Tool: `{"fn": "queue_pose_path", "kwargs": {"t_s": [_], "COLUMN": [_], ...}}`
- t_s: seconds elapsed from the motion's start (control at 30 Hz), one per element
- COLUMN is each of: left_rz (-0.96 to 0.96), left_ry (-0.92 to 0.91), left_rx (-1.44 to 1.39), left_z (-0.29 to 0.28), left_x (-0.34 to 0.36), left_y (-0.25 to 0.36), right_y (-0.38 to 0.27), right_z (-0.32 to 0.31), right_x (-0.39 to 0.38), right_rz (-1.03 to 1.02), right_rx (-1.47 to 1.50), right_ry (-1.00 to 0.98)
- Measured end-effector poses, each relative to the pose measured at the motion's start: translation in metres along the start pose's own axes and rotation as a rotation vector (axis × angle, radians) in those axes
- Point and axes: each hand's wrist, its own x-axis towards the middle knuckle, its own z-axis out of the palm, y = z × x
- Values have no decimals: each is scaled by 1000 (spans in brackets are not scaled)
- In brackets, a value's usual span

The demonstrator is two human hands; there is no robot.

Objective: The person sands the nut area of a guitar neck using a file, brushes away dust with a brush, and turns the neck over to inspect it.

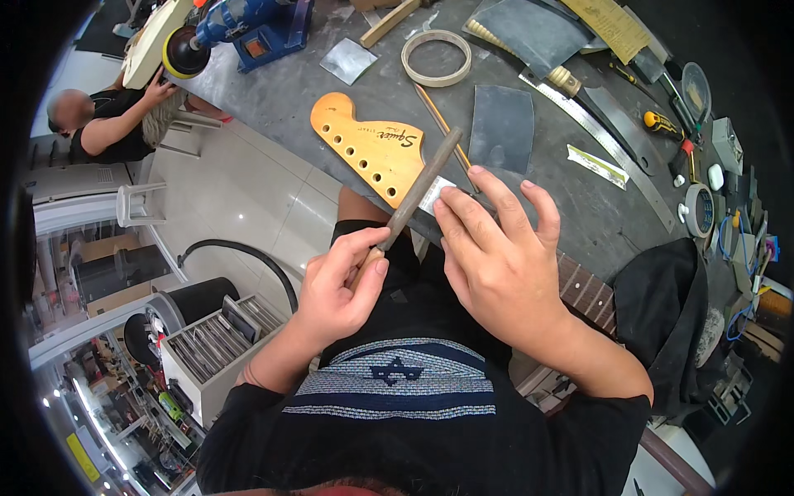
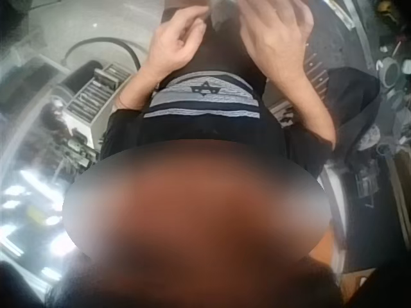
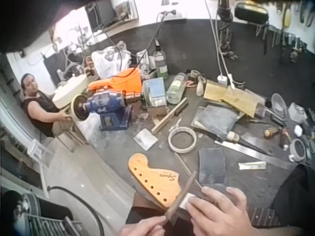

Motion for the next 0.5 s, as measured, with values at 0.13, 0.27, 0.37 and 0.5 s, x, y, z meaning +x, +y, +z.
{"fn": "queue_pose_path", "kwargs": {"t_s": [0.13, 0.27, 0.37, 0.5], "left_rz": [15, -103, -130, -108], "left_ry": [22, 43, 103, 43], "left_rx": [-32, -63, -112, -65], "left_z": [8, 2, 4, 8], "left_x": [-1, -2, -4, -5], "left_y": [-1, 3, -2, 10], "right_y": [1, 1, 2, 3], "right_z": [0, 2, -3, -2], "right_x": [2, 5, 4, 6], "right_rz": [-5, 2, 15, 12], "right_rx": [-20, -19, -8, 3], "right_ry": [20, 10, -9, -4]}}
